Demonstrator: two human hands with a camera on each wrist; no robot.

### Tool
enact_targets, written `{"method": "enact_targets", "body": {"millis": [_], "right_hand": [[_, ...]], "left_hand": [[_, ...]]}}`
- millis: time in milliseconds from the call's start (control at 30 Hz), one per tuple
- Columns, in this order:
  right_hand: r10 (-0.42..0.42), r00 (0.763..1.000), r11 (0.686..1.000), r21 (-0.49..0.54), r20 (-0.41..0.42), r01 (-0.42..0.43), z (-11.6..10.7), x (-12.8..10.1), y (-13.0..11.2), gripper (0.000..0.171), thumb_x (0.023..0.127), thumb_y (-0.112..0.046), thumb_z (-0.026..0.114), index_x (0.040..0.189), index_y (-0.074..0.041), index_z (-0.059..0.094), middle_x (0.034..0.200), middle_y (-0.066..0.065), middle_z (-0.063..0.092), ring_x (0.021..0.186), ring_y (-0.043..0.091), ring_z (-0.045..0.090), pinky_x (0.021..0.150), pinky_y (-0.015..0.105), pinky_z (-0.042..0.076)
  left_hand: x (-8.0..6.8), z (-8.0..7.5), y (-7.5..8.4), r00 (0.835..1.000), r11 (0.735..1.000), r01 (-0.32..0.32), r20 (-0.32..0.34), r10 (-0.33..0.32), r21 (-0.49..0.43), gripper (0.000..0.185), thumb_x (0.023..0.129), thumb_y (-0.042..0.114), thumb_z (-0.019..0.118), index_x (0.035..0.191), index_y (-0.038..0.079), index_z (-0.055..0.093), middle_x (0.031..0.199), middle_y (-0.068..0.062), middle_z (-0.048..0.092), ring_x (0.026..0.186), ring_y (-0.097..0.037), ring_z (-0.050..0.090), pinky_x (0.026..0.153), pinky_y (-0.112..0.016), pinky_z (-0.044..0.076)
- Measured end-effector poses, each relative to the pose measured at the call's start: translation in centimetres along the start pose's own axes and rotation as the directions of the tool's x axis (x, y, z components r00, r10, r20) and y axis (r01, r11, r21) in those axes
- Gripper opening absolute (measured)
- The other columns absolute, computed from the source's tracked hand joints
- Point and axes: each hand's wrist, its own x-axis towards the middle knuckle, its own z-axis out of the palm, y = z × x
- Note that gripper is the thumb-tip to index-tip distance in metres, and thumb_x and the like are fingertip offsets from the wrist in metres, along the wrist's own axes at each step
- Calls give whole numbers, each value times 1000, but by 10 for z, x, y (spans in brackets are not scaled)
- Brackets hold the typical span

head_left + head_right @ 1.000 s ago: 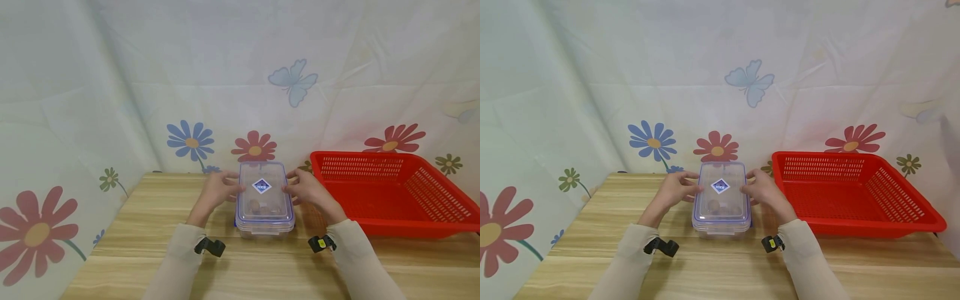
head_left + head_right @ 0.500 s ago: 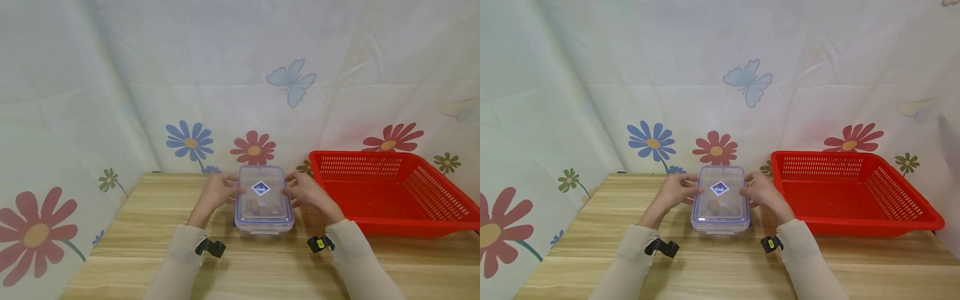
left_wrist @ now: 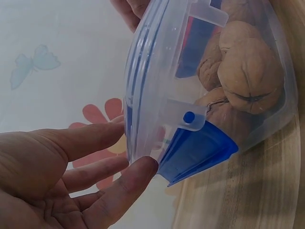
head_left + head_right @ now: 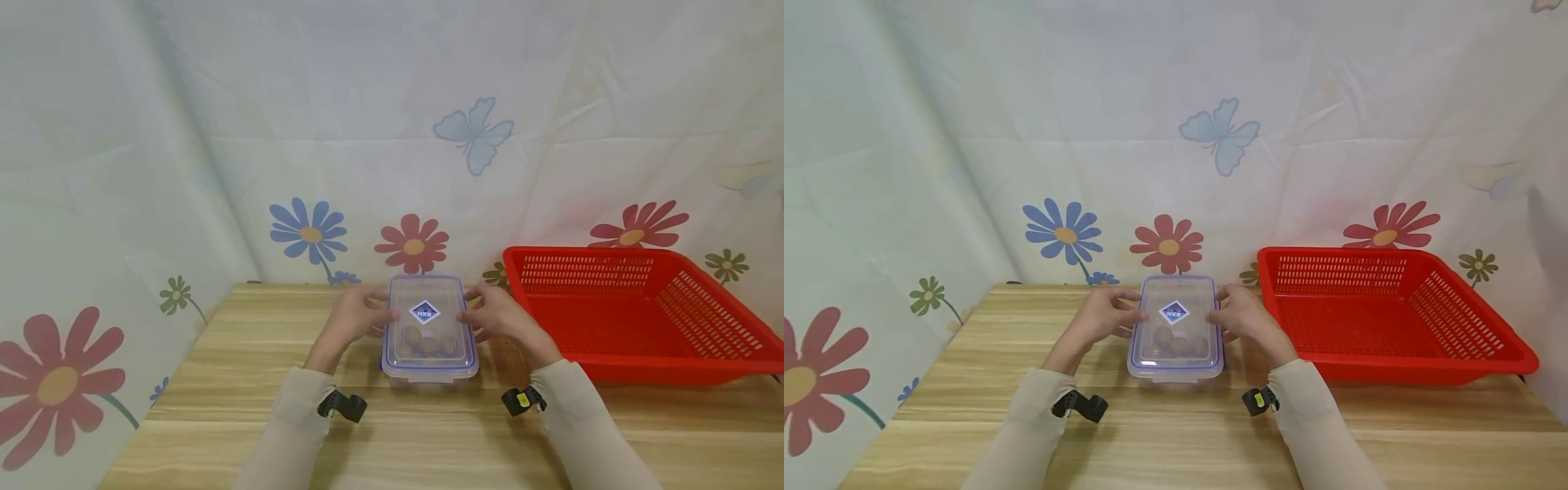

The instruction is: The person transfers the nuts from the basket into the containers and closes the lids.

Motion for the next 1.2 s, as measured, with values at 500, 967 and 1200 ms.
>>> {"method": "enact_targets", "body": {"millis": [500, 967, 1200], "right_hand": [[4, 1000, 1000, 7, -7, -4, 2, 1, 4, 48, 98, -10, 75, 139, 4, 55, 113, 22, 68, 87, 30, 74, 78, 44, 68], [-23, 999, 998, 63, -24, 24, 12, 8, 8, 49, 99, -9, 75, 141, 6, 54, 114, 25, 67, 85, 31, 75, 76, 42, 68], [-37, 998, 998, 52, -48, 40, 19, 12, 8, 54, 101, -9, 73, 147, 9, 51, 115, 26, 68, 88, 34, 75, 85, 47, 66]], "left_hand": [[3, 1, -4, 1000, 999, 25, 0, -25, -34, 44, 90, 5, 85, 130, -5, 70, 100, -22, 77, 76, -30, 77, 68, -43, 68], [7, -9, -15, 999, 995, 45, 29, -43, -91, 49, 91, 6, 84, 136, -3, 67, 106, -23, 76, 85, -32, 78, 72, -42, 68], [9, -18, -22, 997, 994, 67, 45, -64, -85, 58, 90, 12, 86, 140, -5, 63, 119, -24, 73, 98, -34, 76, 82, -46, 67]]}}
